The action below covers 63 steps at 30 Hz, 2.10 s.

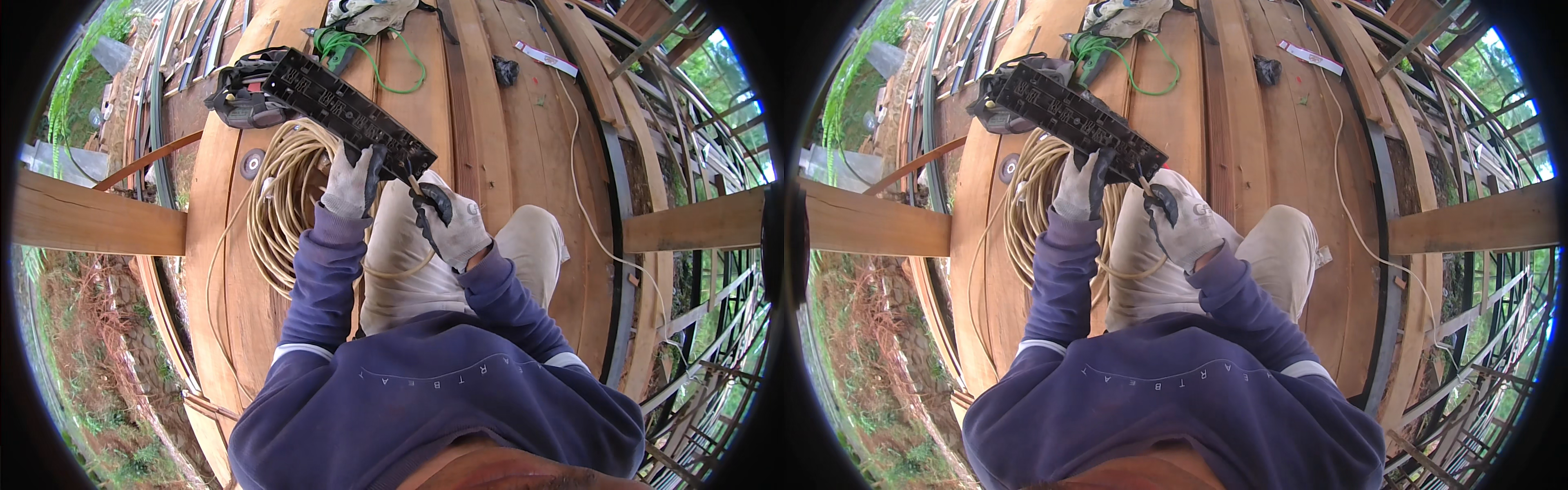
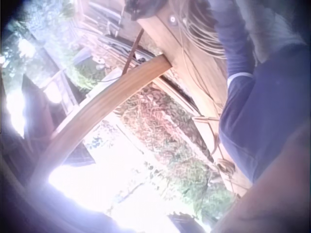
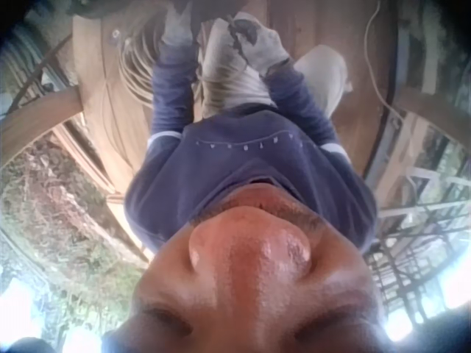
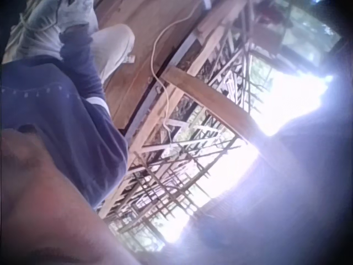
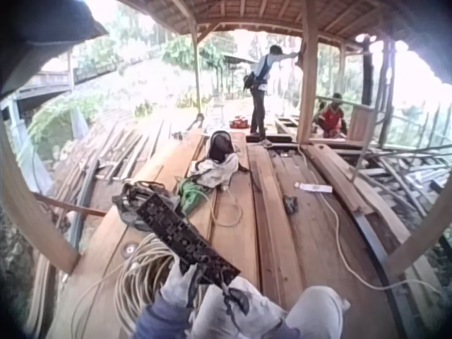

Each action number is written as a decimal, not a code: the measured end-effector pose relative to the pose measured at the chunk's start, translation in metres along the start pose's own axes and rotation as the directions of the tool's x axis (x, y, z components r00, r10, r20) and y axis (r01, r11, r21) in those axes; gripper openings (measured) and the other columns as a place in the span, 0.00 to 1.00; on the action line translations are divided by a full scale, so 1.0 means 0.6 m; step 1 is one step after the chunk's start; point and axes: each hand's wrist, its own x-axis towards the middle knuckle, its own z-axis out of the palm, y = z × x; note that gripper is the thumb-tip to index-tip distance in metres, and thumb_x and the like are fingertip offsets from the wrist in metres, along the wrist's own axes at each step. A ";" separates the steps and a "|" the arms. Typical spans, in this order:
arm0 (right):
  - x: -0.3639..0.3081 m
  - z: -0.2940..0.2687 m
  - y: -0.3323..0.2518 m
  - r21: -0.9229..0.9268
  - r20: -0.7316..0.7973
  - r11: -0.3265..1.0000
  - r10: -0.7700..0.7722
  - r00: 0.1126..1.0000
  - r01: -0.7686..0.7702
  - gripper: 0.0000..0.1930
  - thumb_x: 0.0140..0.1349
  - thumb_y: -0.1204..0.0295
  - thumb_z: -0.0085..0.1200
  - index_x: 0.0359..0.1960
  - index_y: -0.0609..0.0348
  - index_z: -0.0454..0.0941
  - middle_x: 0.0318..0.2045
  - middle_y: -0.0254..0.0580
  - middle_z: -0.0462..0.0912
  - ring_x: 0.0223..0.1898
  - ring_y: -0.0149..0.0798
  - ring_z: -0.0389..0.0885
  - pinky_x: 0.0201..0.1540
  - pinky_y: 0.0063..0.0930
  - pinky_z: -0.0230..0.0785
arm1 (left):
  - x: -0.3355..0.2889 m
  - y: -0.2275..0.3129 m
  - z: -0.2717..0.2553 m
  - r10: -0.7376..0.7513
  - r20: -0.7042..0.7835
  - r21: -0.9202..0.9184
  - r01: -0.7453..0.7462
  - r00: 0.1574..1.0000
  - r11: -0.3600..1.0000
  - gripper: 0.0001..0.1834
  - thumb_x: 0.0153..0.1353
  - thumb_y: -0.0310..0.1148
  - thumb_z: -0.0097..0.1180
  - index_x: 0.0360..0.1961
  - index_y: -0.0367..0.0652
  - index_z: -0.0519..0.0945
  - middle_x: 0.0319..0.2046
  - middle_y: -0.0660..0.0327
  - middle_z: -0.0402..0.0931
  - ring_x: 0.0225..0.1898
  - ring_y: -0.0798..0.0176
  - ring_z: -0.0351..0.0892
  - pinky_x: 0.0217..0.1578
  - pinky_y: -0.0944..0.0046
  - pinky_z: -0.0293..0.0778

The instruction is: The person sits on a wooden floor and uses a red-handled tool to strip the insulation from a wire. They then insert the stripped wire into a black electrical component and use a screwdriver to tighten a terminal screw, securing the wire in place.

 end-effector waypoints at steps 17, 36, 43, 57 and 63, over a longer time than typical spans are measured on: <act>0.002 0.008 0.006 -0.020 0.032 1.000 -0.005 0.999 0.005 0.14 0.61 0.76 0.55 0.50 0.62 0.77 0.41 0.56 0.83 0.46 0.59 0.80 0.51 0.46 0.73 | -0.009 0.064 -0.004 -0.326 0.123 -0.685 0.318 0.937 0.656 0.15 0.72 0.27 0.47 0.56 0.31 0.74 0.50 0.53 0.77 0.46 0.60 0.83 0.44 0.62 0.83; 0.005 0.004 0.007 -0.116 -0.090 0.980 -0.174 0.981 0.164 0.16 0.60 0.73 0.61 0.50 0.62 0.77 0.41 0.52 0.84 0.42 0.53 0.84 0.46 0.40 0.77 | -0.038 0.067 0.046 -0.414 -0.066 -0.654 0.274 0.908 0.705 0.10 0.66 0.20 0.57 0.47 0.27 0.80 0.42 0.54 0.82 0.39 0.64 0.85 0.40 0.66 0.83; 0.019 -0.026 -0.032 -0.168 -0.208 0.978 -0.158 0.965 0.124 0.12 0.58 0.75 0.63 0.43 0.62 0.81 0.35 0.52 0.85 0.36 0.53 0.86 0.40 0.38 0.78 | -0.041 0.101 0.056 -0.404 -0.117 -0.480 0.305 0.907 0.823 0.11 0.64 0.18 0.56 0.48 0.28 0.79 0.36 0.58 0.84 0.37 0.67 0.84 0.39 0.69 0.80; 0.029 -0.024 -0.028 -0.253 -0.031 0.967 -0.018 0.999 0.009 0.21 0.59 0.60 0.62 0.52 0.55 0.77 0.35 0.52 0.84 0.36 0.57 0.84 0.41 0.45 0.78 | -0.045 0.098 0.056 -0.277 -0.193 -0.052 0.272 0.941 0.961 0.16 0.58 0.22 0.63 0.48 0.31 0.79 0.38 0.57 0.83 0.37 0.67 0.82 0.39 0.66 0.78; 0.027 0.006 -0.003 -0.067 -0.062 0.997 0.034 0.998 -0.038 0.14 0.58 0.62 0.60 0.41 0.58 0.82 0.37 0.53 0.83 0.43 0.57 0.81 0.49 0.45 0.73 | -0.063 0.109 0.054 -0.308 -0.232 -0.049 0.305 0.923 0.951 0.18 0.55 0.20 0.62 0.48 0.29 0.78 0.38 0.49 0.86 0.39 0.60 0.86 0.44 0.61 0.78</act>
